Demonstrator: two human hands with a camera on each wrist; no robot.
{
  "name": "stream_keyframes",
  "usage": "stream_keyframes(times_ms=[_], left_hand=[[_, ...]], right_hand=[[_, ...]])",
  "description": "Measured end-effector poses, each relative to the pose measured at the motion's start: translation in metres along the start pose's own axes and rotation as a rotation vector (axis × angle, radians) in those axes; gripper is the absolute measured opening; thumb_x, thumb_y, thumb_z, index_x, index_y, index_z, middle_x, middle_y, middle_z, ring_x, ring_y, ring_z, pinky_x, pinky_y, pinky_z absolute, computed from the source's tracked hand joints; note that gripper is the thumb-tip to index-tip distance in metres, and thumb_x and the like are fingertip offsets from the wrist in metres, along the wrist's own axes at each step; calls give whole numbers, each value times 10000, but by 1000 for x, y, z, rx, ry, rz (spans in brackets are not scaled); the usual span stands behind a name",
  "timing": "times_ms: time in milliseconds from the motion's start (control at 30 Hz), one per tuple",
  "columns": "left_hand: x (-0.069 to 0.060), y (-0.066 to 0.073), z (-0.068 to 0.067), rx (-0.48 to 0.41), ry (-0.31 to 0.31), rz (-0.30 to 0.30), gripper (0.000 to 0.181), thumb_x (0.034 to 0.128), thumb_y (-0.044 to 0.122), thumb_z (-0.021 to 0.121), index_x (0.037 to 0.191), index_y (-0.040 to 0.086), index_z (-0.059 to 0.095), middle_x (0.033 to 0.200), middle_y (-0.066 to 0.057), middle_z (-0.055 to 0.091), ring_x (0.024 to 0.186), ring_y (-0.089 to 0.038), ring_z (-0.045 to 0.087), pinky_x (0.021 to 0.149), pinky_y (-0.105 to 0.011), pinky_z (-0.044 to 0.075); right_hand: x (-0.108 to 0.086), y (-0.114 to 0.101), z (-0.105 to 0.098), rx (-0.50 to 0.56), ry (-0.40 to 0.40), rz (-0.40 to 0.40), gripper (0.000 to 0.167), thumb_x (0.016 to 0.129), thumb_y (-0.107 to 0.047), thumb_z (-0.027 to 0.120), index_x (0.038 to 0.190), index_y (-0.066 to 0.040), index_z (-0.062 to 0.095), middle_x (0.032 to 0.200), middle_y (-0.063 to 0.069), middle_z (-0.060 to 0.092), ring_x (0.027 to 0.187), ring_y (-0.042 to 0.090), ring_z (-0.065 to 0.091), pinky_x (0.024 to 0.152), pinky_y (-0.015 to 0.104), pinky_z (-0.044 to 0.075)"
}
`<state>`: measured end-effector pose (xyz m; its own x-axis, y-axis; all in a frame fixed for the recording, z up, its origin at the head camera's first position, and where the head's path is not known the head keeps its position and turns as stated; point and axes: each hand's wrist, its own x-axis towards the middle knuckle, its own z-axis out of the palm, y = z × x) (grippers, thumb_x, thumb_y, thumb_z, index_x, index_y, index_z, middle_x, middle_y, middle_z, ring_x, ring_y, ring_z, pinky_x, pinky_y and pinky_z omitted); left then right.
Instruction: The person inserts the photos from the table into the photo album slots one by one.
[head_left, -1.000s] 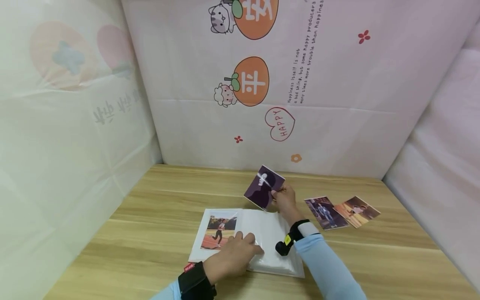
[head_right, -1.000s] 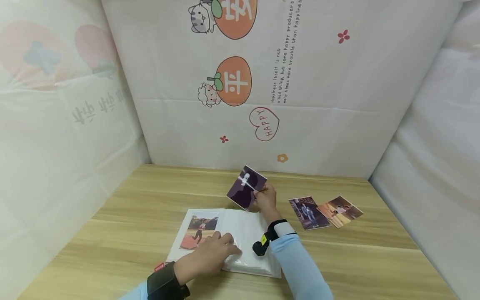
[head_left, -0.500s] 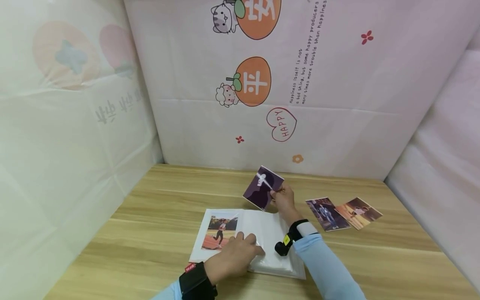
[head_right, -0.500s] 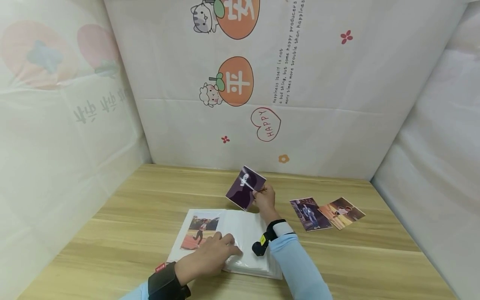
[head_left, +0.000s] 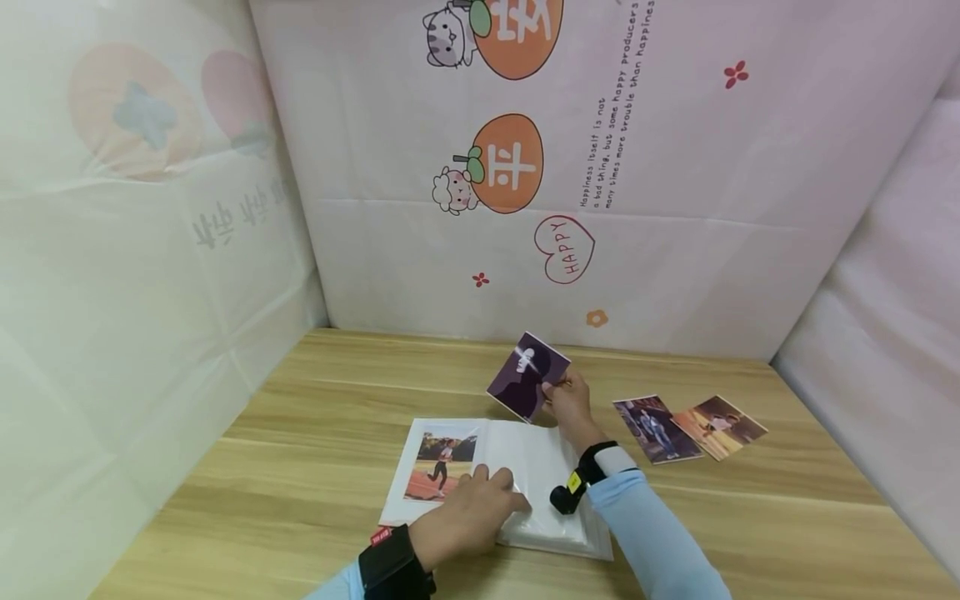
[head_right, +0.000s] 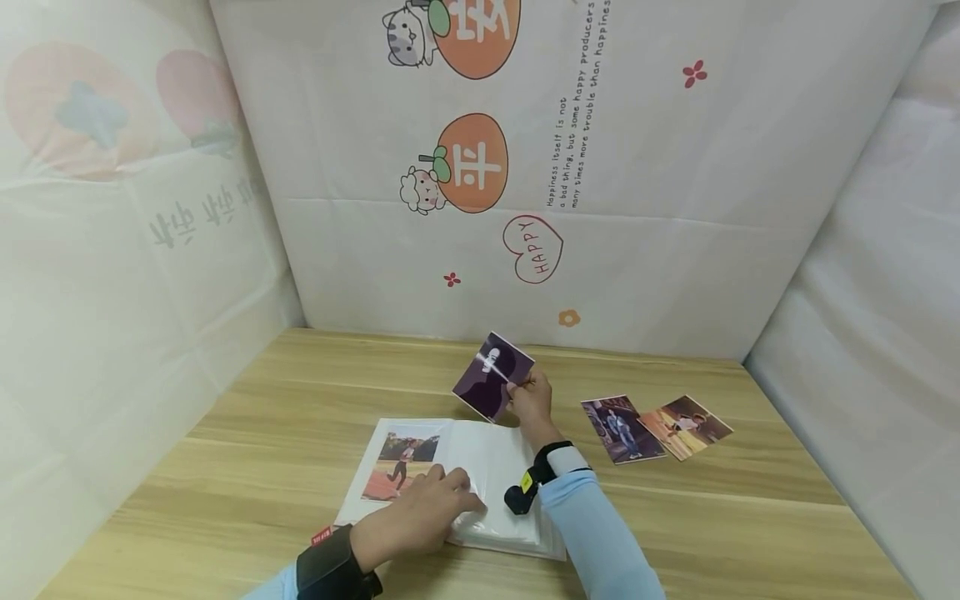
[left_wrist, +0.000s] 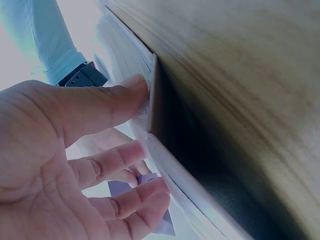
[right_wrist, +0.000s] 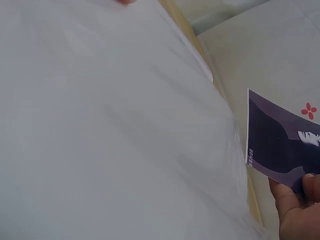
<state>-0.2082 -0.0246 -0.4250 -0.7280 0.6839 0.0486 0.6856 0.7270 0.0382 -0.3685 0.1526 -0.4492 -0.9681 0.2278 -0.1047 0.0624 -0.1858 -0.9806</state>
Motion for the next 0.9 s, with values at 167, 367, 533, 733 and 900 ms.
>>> stream_keyframes(times_ms=[167, 367, 533, 733, 900], left_hand=[[0, -1, 1, -12, -5, -4, 523, 665, 63, 763, 1104, 334, 675, 966, 63, 499, 748, -151, 393, 544, -241, 320], [0, -1, 0, -9, -6, -6, 524, 665, 54, 757, 1100, 334, 676, 960, 64, 499, 746, -150, 392, 543, -243, 324], [0, -1, 0, -11, -5, -7, 523, 669, 51, 751, 1102, 333, 675, 963, 67, 499, 747, -148, 392, 546, -242, 325], [0, 0, -2, -24, -9, -9, 525, 668, 60, 755, 1111, 330, 672, 951, 72, 495, 744, -146, 392, 552, -239, 324], [-1, -1, -2, -42, -12, -5, 504, 670, 65, 762, 1097, 320, 681, 960, 66, 506, 749, -143, 401, 557, -236, 331]], right_hand=[[-2, -1, 1, 7, 14, 14, 239, 893, 79, 504, 1108, 32, 410, 1149, 240, 501, 961, 275, 547, 784, 368, 493], [-2, 2, 2, 31, 17, 30, 241, 881, 77, 529, 1087, 31, 412, 1101, 220, 503, 831, 193, 578, 669, 288, 509], [-1, 3, 0, -14, 0, 45, 254, 885, 61, 530, 1103, 27, 405, 1081, 201, 504, 819, 195, 569, 660, 290, 507], [2, 4, -5, -97, 27, 20, 290, 890, 28, 544, 1143, 7, 403, 1071, 180, 512, 795, 200, 532, 600, 270, 457], [2, 4, -6, -46, 62, -27, 290, 875, 68, 537, 1126, 37, 395, 1050, 209, 516, 724, 167, 543, 551, 249, 449]])
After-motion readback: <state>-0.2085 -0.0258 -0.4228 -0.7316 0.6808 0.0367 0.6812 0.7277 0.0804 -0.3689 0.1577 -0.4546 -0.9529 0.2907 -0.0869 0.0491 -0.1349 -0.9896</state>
